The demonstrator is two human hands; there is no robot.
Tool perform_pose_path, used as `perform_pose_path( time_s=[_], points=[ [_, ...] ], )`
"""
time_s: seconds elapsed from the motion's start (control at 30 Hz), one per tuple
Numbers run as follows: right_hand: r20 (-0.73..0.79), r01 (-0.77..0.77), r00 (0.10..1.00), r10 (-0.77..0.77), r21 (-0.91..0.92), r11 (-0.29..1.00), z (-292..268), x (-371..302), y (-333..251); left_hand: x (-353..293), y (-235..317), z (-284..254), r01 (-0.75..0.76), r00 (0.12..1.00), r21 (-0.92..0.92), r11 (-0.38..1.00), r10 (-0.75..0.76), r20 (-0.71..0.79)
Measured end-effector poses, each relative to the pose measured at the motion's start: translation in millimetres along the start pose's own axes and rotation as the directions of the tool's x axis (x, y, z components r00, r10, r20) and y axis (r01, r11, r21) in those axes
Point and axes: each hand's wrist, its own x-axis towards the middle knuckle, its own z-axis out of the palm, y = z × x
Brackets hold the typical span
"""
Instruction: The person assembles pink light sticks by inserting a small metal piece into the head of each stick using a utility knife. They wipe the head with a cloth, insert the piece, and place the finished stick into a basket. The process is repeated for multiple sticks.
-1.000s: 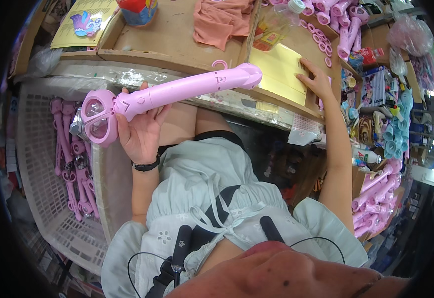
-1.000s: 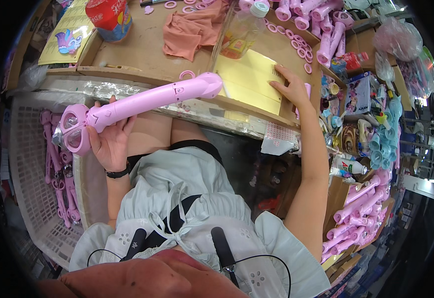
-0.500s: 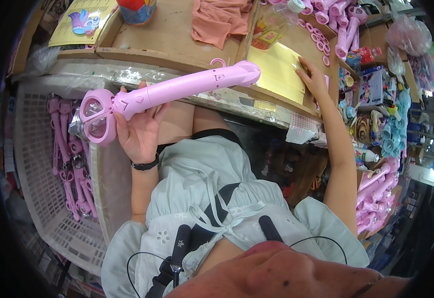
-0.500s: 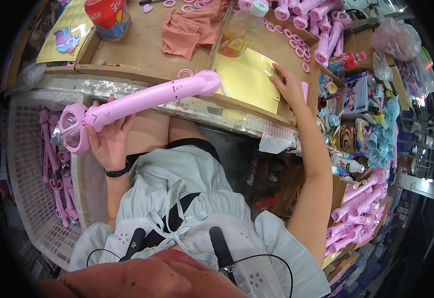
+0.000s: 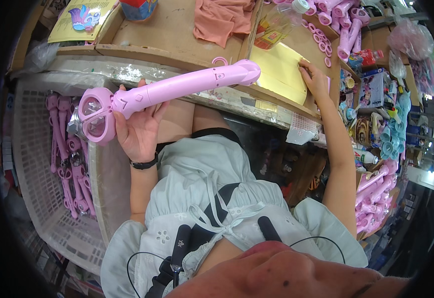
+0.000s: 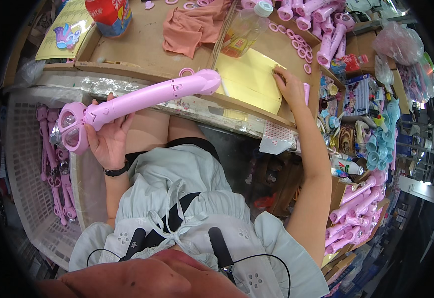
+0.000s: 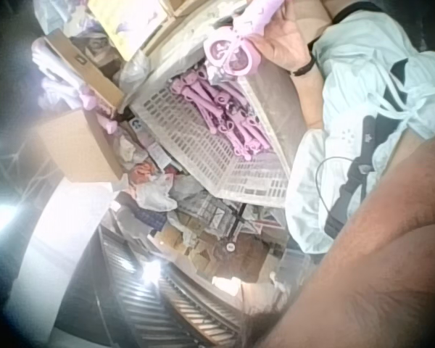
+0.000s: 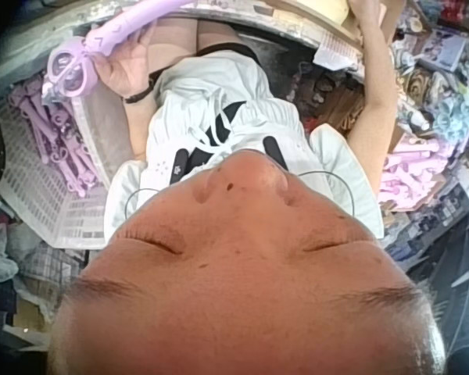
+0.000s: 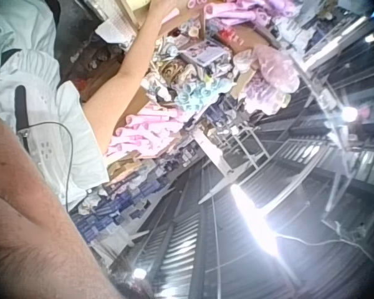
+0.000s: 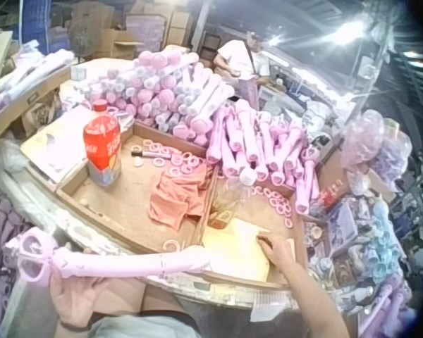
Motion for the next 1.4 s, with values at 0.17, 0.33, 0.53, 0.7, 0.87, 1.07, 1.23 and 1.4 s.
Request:
perform_pose_path(
  time_s=[0.17, 0.33, 0.53, 0.7, 0.87, 1.07, 1.23, 1.4],
  points=[
    [0.031, 0.009, 1.000, -0.004, -0.178, 0.984, -7.1, 2.3, -15.5, 0.0, 0.8, 0.7, -0.002, 1.000, 0.010, 1.000, 0.002, -0.013],
    [0.048, -0.038, 0.998, 0.050, -0.207, 0.977, -10.6, 5.6, -25.1, -0.6, 1.2, 2.5, -0.007, 1.000, 0.031, 0.999, 0.007, -0.020],
    [0.108, -0.067, 0.990, 0.086, -0.167, 0.984, -16.6, 5.7, -24.5, 0.2, 0.6, 4.3, -0.020, 1.000, 0.045, 0.999, 0.020, -0.002],
    [0.170, -0.021, 0.984, 0.048, -0.156, 0.988, -18.5, 16.9, -20.2, 1.5, -2.1, 4.6, -0.003, 1.000, 0.048, 0.999, 0.002, 0.021],
    [0.202, -0.061, 0.974, 0.100, -0.192, 0.980, -19.8, 24.0, -26.9, 0.2, -3.3, 5.0, -0.005, 1.000, 0.039, 0.999, 0.004, 0.023],
    [0.113, -0.171, 0.978, 0.175, -0.047, 0.984, -10.8, 29.5, -12.7, -1.5, 2.0, 7.5, -0.025, 0.999, 0.079, 0.997, 0.022, 0.034],
    [0.249, -0.231, 0.941, 0.228, -0.019, 0.973, -12.1, 49.5, 20.0, -2.8, 7.0, 12.0, -0.039, 0.999, 0.077, 0.996, 0.037, 0.032],
    [0.265, -0.200, 0.938, 0.222, -0.106, 0.974, -15.8, 50.3, 19.3, -2.6, 4.7, 12.2, -0.039, 0.999, 0.075, 0.996, 0.038, 0.016]
  ],
)
